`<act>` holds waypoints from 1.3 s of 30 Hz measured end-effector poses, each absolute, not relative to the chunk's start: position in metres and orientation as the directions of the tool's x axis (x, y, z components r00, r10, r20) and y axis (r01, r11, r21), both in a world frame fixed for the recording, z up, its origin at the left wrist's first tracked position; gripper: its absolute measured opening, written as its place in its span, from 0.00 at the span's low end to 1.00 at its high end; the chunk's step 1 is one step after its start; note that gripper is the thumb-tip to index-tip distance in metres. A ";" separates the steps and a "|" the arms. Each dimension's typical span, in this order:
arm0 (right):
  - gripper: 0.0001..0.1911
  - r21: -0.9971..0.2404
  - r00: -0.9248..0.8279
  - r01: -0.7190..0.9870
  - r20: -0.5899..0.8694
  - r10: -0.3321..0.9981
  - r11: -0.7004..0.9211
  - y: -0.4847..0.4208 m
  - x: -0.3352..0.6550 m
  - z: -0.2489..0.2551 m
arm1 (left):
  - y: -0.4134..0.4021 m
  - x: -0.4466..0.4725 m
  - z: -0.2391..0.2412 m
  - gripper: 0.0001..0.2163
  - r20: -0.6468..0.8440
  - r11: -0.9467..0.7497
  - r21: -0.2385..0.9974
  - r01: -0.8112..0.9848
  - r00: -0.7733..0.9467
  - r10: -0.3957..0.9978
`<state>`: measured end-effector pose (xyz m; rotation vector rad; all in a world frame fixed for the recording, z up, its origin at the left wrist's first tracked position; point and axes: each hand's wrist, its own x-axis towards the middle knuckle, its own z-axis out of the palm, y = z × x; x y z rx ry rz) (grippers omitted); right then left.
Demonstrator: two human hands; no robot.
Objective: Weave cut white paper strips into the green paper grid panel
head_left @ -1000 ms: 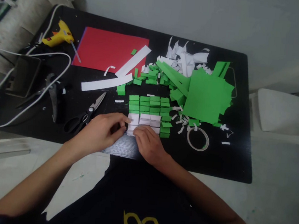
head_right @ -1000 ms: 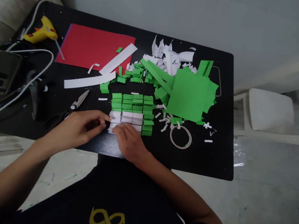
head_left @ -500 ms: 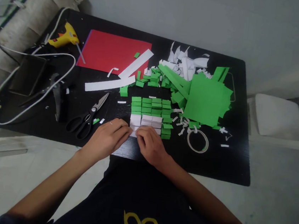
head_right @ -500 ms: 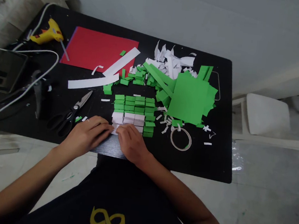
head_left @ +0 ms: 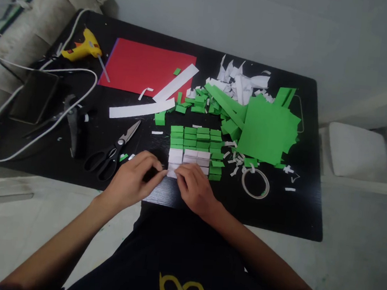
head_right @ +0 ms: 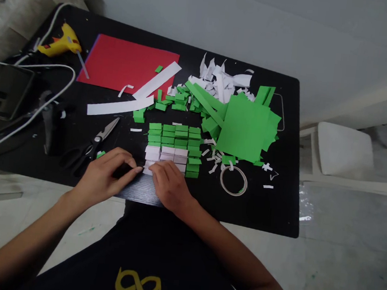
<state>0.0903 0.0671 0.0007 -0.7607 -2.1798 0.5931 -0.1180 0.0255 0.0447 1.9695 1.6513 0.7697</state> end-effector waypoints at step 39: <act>0.09 -0.422 -0.731 0.636 -0.059 0.680 0.646 0.077 0.077 0.054 | 0.021 -0.083 0.035 0.10 -0.553 0.541 0.833 -0.115 -0.161 0.818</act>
